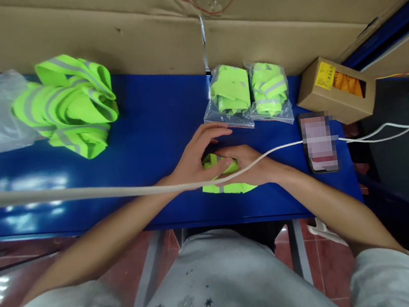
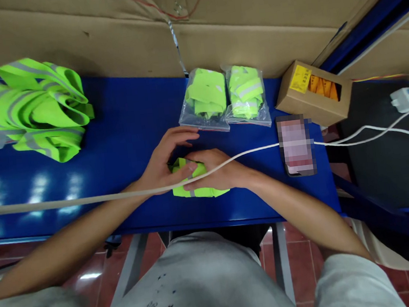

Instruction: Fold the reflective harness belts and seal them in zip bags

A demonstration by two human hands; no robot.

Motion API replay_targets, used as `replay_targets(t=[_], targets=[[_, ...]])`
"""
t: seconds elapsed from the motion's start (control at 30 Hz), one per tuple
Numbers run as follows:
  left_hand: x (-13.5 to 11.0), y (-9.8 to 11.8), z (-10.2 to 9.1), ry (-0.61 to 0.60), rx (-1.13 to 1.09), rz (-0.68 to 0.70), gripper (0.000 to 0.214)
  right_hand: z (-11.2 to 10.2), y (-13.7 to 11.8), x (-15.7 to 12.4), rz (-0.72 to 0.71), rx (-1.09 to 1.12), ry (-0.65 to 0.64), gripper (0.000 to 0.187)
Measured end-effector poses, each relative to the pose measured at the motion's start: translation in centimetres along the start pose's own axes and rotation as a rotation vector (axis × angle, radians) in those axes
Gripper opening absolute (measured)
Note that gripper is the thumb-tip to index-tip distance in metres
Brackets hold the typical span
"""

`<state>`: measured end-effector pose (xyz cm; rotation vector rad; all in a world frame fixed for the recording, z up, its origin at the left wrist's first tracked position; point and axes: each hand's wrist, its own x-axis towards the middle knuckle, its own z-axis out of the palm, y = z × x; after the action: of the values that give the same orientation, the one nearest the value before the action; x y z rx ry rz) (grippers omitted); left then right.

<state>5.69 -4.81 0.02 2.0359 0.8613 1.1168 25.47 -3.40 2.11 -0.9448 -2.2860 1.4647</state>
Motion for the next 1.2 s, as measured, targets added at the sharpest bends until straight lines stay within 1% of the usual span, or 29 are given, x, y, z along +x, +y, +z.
replay_targets(t=[0.07,0.1,0.17,0.2,0.27,0.33,0.4,0.47,0.53,0.67,0.77,0.83,0.9,0.93,0.97,1.0,1.03,1.07,1.13,1.17,1.2], targets=[[0.2,-0.5,-0.5,0.074,-0.082,0.012,0.044,0.0,-0.1,-0.2,0.023,0.034,0.028,0.034],[0.3,-0.6,-0.8,0.112,-0.128,-0.005,0.042,0.0,-0.1,-0.4,0.041,0.047,0.047,0.036],[0.6,-0.4,-1.8,0.196,-0.195,-0.091,0.039,-0.1,-0.1,-0.6,0.073,0.088,0.122,0.042],[0.7,-0.2,-2.2,0.239,-0.219,-0.136,0.039,-0.2,-0.1,-0.7,0.076,0.125,0.196,0.046],[0.7,0.2,-2.6,0.292,-0.262,-0.199,0.045,-0.4,0.1,-0.7,0.062,0.137,0.405,0.052],[0.5,0.5,-2.2,0.269,-0.320,-0.235,0.054,-0.6,0.3,-0.6,0.031,0.057,0.615,0.053],[0.2,0.5,-1.2,0.217,-0.377,-0.253,0.064,-0.5,0.5,-0.4,0.025,-0.021,0.716,0.052],[-0.1,0.4,-0.2,0.200,-0.419,-0.243,0.067,-0.2,0.5,-0.3,0.024,-0.063,0.734,0.050],[-0.2,0.4,0.1,0.211,-0.439,-0.219,0.066,0.2,0.6,-0.4,0.010,-0.063,0.723,0.050],[-0.3,0.3,-0.4,0.191,-0.411,-0.194,0.061,0.7,0.9,-0.7,-0.022,-0.049,0.726,0.054],[-0.4,0.3,-0.4,0.156,-0.364,-0.217,0.064,0.6,1.4,-0.8,-0.022,-0.061,0.734,0.057],[-0.6,0.7,-0.3,0.159,-0.329,-0.232,0.064,0.3,1.6,-0.6,-0.010,-0.019,0.701,0.062],[-1.1,1.4,-0.6,0.153,-0.252,-0.216,0.060,0.2,1.5,-0.5,0.014,0.055,0.670,0.064],[-1.6,1.8,-1.2,0.147,-0.173,-0.197,0.057,0.1,1.4,-0.5,0.035,0.092,0.660,0.064],[-2.2,2.2,-2.3,0.157,-0.062,-0.176,0.053,0.1,1.3,-0.5,0.058,0.121,0.650,0.063],[-3.1,2.5,-3.8,0.183,0.084,-0.164,0.048,0.1,1.2,-0.6,0.080,0.139,0.644,0.062],[-4.2,2.5,-5.7,0.259,0.256,-0.151,0.044,0.1,1.2,-0.6,0.102,0.145,0.639,0.061],[-5.4,2.2,-8.2,0.387,0.435,-0.165,0.040,0.0,1.1,-0.7,0.121,0.147,0.636,0.061],[-7.9,0.9,-14.0,0.629,0.817,-0.249,0.034,0.0,1.1,-0.7,0.136,0.145,0.639,0.063],[-9.2,-0.2,-17.0,0.698,0.886,-0.271,0.033,-0.1,1.2,-0.6,0.135,0.148,0.645,0.065],[-10.3,-1.3,-19.9,0.747,0.920,-0.306,0.037,-0.1,1.2,-0.5,0.131,0.151,0.648,0.065]])
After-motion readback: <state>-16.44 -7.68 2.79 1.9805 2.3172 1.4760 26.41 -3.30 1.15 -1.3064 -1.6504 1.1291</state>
